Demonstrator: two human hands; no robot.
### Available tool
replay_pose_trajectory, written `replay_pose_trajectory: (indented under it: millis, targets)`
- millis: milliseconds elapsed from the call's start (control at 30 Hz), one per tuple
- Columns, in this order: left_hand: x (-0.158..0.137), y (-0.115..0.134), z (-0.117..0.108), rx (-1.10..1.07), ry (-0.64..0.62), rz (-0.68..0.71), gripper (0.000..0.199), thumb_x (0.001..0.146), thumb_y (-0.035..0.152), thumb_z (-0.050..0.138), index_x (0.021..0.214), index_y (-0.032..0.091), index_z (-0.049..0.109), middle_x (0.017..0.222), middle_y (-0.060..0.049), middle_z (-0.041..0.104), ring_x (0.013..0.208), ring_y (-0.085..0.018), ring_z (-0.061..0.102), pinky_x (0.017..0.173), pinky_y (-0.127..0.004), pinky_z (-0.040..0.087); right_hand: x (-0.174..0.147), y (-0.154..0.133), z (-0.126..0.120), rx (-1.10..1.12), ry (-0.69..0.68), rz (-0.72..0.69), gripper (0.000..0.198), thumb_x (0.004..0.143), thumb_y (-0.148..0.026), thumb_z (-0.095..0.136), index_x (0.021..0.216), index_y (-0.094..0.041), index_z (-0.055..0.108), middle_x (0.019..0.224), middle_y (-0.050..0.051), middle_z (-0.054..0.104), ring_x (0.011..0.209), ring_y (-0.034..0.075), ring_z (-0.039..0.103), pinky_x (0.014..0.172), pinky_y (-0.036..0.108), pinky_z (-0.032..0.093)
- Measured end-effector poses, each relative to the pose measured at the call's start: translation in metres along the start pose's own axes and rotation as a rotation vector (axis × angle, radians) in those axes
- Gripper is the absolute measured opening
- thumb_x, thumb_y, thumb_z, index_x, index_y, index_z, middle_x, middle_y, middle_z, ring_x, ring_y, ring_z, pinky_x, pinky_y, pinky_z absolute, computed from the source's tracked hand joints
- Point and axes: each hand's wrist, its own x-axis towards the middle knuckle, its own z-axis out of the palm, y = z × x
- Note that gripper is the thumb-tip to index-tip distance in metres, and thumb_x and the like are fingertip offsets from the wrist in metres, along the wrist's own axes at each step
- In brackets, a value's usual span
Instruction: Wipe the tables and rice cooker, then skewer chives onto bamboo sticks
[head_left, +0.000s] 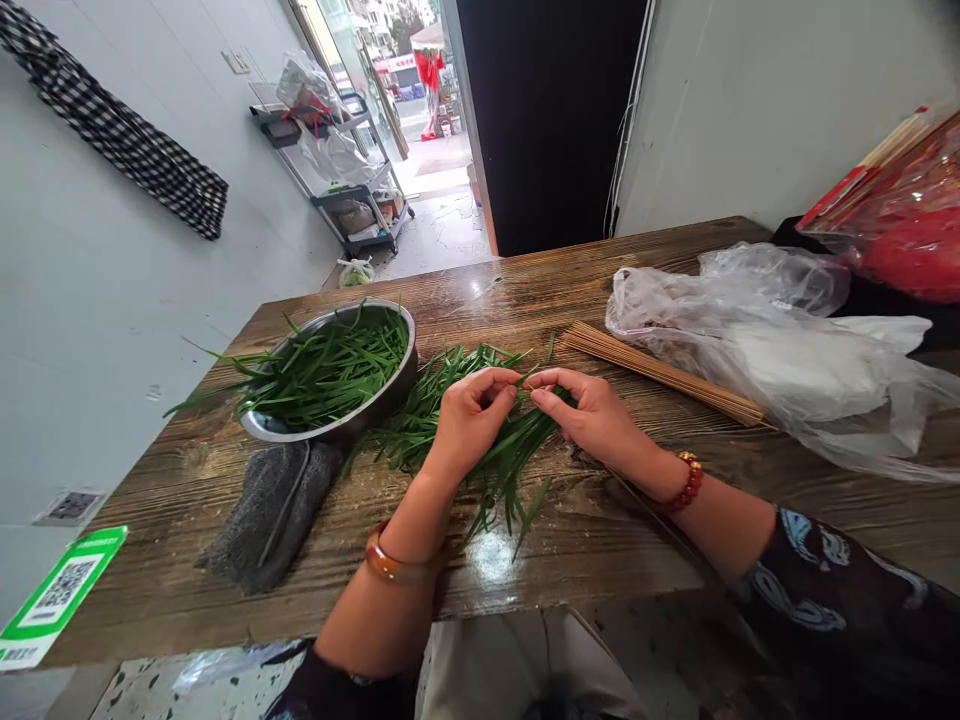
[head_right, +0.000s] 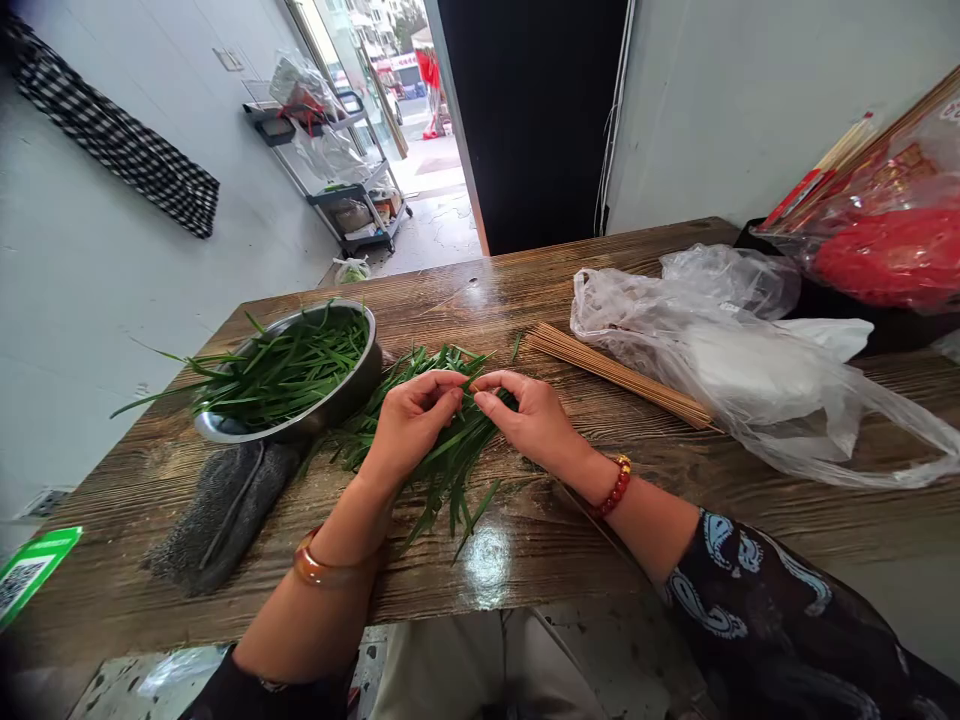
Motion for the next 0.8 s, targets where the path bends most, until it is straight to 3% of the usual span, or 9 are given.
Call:
replay_pose_trajectory:
  millis: [300, 633, 800]
  targets:
    - [0.001, -0.002, 0.002, 0.020, 0.008, 0.038, 0.011, 0.079, 0.021, 0.061, 0.086, 0.016, 0.068, 0.065, 0.003, 0.057, 0.058, -0.009, 0.047, 0.055, -0.021, 0.037, 0.001, -0.002, -0.002, 0.074, -0.003, 0.009, 0.050, 0.086, -0.033, 0.059, 0.134, -0.022, 0.055, 0.076, -0.004, 0.058, 0.052, 0.008, 0.046, 0.051, 0.023, 0.039]
    - [0.000, 0.002, -0.001, 0.165, -0.021, 0.183, 0.015, 0.083, 0.016, 0.056, 0.085, 0.016, 0.072, 0.074, -0.001, 0.066, 0.066, -0.011, 0.055, 0.062, -0.023, 0.041, 0.002, 0.002, 0.001, 0.089, 0.013, -0.009, 0.029, 0.085, -0.036, 0.061, 0.110, -0.023, 0.055, 0.078, -0.004, 0.060, 0.053, 0.009, 0.050, 0.049, 0.022, 0.039]
    - [-0.002, 0.008, 0.000, 0.157, -0.151, 0.196, 0.019, 0.086, 0.018, 0.054, 0.088, 0.017, 0.073, 0.082, -0.003, 0.071, 0.075, -0.014, 0.061, 0.070, -0.026, 0.046, 0.004, 0.005, 0.001, 0.062, 0.037, -0.003, 0.023, 0.084, -0.040, 0.062, 0.096, -0.022, 0.053, 0.076, -0.003, 0.058, 0.051, 0.009, 0.049, 0.048, 0.023, 0.038]
